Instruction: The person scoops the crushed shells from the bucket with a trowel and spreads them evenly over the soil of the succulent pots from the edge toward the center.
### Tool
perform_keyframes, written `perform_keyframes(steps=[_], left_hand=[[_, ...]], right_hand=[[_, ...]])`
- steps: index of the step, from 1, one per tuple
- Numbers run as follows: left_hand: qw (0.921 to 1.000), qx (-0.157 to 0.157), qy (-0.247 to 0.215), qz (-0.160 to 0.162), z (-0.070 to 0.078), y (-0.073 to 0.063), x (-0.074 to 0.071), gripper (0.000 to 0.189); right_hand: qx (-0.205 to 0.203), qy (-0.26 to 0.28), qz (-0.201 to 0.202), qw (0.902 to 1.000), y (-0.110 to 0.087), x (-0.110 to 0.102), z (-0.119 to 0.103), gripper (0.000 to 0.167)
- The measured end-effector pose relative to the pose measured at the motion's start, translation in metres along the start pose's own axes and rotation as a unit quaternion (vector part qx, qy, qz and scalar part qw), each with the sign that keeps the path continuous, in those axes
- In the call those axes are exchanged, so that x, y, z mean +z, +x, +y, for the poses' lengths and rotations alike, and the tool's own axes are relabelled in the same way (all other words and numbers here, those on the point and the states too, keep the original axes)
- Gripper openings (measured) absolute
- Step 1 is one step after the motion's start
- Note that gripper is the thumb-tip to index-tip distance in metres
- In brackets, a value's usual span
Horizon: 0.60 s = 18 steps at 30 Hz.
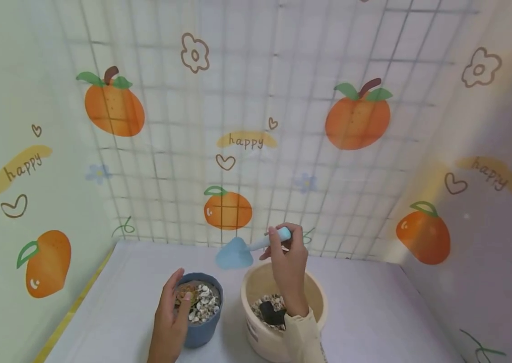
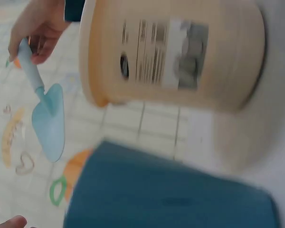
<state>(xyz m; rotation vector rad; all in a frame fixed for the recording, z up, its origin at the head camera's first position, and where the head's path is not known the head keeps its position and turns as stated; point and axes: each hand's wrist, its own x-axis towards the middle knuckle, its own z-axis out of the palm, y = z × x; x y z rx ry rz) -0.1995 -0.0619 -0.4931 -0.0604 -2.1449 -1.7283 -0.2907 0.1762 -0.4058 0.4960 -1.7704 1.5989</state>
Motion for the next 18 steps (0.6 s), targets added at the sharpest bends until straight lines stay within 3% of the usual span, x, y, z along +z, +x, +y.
perform_keyframes(steps=[9,14,18], left_hand=[[0.9965,0.009,-0.036,-0.075,0.011,-0.005,0.033,0.054],[0.9931,0.021,-0.036,-0.110,0.010,-0.007,0.052,0.053],[0.9882,0.017,-0.038,-0.147,0.008,-0.007,0.068,0.053]], right_hand=[[-0.058,0.028,0.130,0.9894,0.003,-0.033,-0.002,0.021],[-0.052,-0.002,0.164,0.9850,-0.002,-0.050,0.011,0.020],[-0.043,-0.017,0.161,0.9859,-0.004,-0.057,0.016,0.024]])
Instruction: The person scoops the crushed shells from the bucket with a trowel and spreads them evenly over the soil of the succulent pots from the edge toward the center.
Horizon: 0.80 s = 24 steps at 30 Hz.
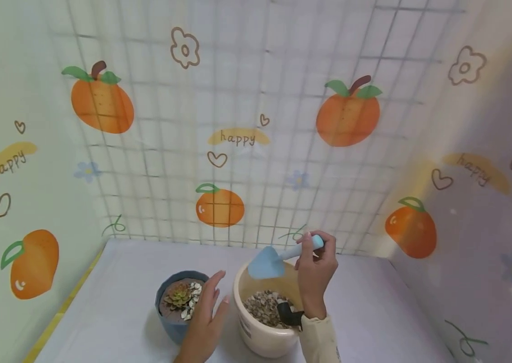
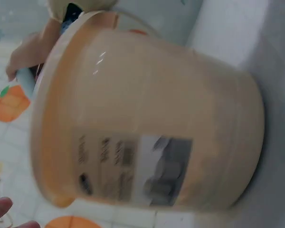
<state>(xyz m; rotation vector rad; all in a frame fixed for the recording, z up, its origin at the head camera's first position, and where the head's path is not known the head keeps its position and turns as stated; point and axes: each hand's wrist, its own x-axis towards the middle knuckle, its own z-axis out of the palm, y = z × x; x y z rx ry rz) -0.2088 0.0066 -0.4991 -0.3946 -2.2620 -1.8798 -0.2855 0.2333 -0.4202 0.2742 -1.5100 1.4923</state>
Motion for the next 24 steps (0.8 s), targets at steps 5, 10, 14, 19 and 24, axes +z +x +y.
perform_keyframes(steps=[5,10,14,19,24], left_hand=[[0.9992,-0.018,-0.004,-0.035,-0.009,0.005,0.015,0.060],[0.9974,-0.033,-0.025,-0.060,-0.020,0.007,0.024,0.064],[0.9948,-0.040,-0.063,-0.069,-0.028,0.009,0.030,0.060],[0.9903,-0.050,-0.106,-0.074,-0.033,0.011,0.037,0.056],[0.9890,-0.070,-0.110,-0.071,-0.034,0.007,0.043,0.056]], right_hand=[[0.025,-0.047,-0.034,0.9980,-0.003,0.001,0.003,0.022],[0.060,-0.106,-0.095,0.9879,-0.005,0.002,0.008,0.019],[0.096,-0.141,-0.149,0.9740,-0.004,0.001,0.009,0.022],[0.123,-0.212,-0.242,0.9388,-0.005,-0.002,0.009,0.030],[0.165,-0.235,-0.335,0.8972,-0.008,-0.008,0.011,0.032]])
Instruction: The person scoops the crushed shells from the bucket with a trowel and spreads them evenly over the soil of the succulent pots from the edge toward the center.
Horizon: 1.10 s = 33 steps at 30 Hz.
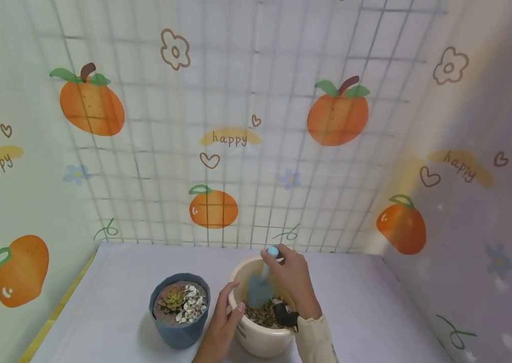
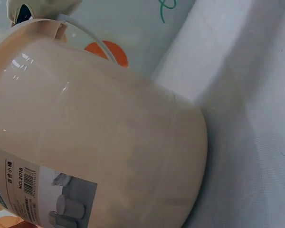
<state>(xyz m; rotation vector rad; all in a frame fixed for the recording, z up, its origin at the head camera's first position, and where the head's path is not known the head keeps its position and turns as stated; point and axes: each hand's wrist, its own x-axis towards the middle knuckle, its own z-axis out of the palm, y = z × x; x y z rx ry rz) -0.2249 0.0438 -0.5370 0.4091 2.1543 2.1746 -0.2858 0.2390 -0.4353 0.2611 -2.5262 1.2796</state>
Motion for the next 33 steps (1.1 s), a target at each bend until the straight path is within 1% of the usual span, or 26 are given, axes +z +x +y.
perform_keyframes(steps=[3,5,8,11,13,18,22,26,30,33], left_hand=[[1.0000,-0.002,0.004,0.001,-0.0008,-0.0011,0.0018,0.056],[0.9999,0.005,0.010,0.002,-0.0005,-0.0010,0.0026,0.056],[0.9997,0.015,0.020,0.002,-0.0001,-0.0007,0.0031,0.056],[0.9996,0.018,0.022,0.002,-0.0002,-0.0008,0.0029,0.055],[0.9996,0.017,0.023,0.002,-0.0006,-0.0008,0.0026,0.055],[0.9991,0.027,0.031,0.003,-0.0025,-0.0006,0.0017,0.055],[0.9985,0.036,0.040,0.008,-0.0043,-0.0007,0.0008,0.055],[0.9987,0.034,0.038,0.006,-0.0058,-0.0013,0.0001,0.055],[0.9990,0.033,0.029,0.000,-0.0068,-0.0019,-0.0004,0.057],[0.9989,0.034,0.032,0.001,-0.0077,-0.0029,-0.0007,0.058]], right_hand=[[0.016,-0.012,-0.045,0.9988,-0.0009,0.0006,0.0026,0.030],[0.021,-0.018,-0.065,0.9975,-0.0007,0.0004,0.0030,0.028],[0.023,-0.037,-0.079,0.9960,-0.0001,-0.0010,0.0020,0.030],[0.024,-0.056,-0.092,0.9939,-0.0006,-0.0028,-0.0001,0.034],[0.024,-0.055,-0.112,0.9919,-0.0014,-0.0037,-0.0015,0.036],[0.018,-0.026,-0.156,0.9873,-0.0012,-0.0032,-0.0011,0.032],[0.015,-0.017,-0.164,0.9861,0.0000,-0.0016,0.0010,0.032],[0.020,-0.009,-0.167,0.9856,-0.0007,0.0001,0.0005,0.031],[0.027,-0.003,-0.162,0.9864,-0.0020,0.0011,-0.0005,0.029],[0.035,0.005,-0.149,0.9883,-0.0018,0.0026,-0.0001,0.029]])
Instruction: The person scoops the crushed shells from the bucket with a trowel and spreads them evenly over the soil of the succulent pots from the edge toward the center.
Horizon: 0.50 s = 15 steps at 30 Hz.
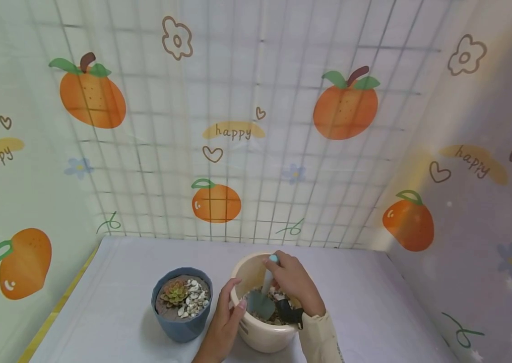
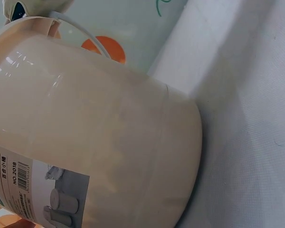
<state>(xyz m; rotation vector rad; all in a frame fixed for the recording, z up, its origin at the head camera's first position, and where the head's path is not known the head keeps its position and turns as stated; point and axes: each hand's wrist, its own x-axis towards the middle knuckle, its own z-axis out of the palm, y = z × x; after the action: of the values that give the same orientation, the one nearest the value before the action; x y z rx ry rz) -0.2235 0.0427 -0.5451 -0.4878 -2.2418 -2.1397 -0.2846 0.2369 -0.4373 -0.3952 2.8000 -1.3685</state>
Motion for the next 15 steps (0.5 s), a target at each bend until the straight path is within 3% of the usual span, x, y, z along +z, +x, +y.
perform_keyframes(steps=[8,15], left_hand=[[0.9999,0.008,0.010,0.004,0.0018,-0.0009,-0.0005,0.055],[0.9999,-0.009,0.005,0.001,0.0014,-0.0017,-0.0006,0.054]], right_hand=[[0.020,0.021,0.046,0.9985,0.0045,-0.0007,0.0006,0.039],[0.038,0.041,0.102,0.9933,0.0024,-0.0021,0.0003,0.040]])
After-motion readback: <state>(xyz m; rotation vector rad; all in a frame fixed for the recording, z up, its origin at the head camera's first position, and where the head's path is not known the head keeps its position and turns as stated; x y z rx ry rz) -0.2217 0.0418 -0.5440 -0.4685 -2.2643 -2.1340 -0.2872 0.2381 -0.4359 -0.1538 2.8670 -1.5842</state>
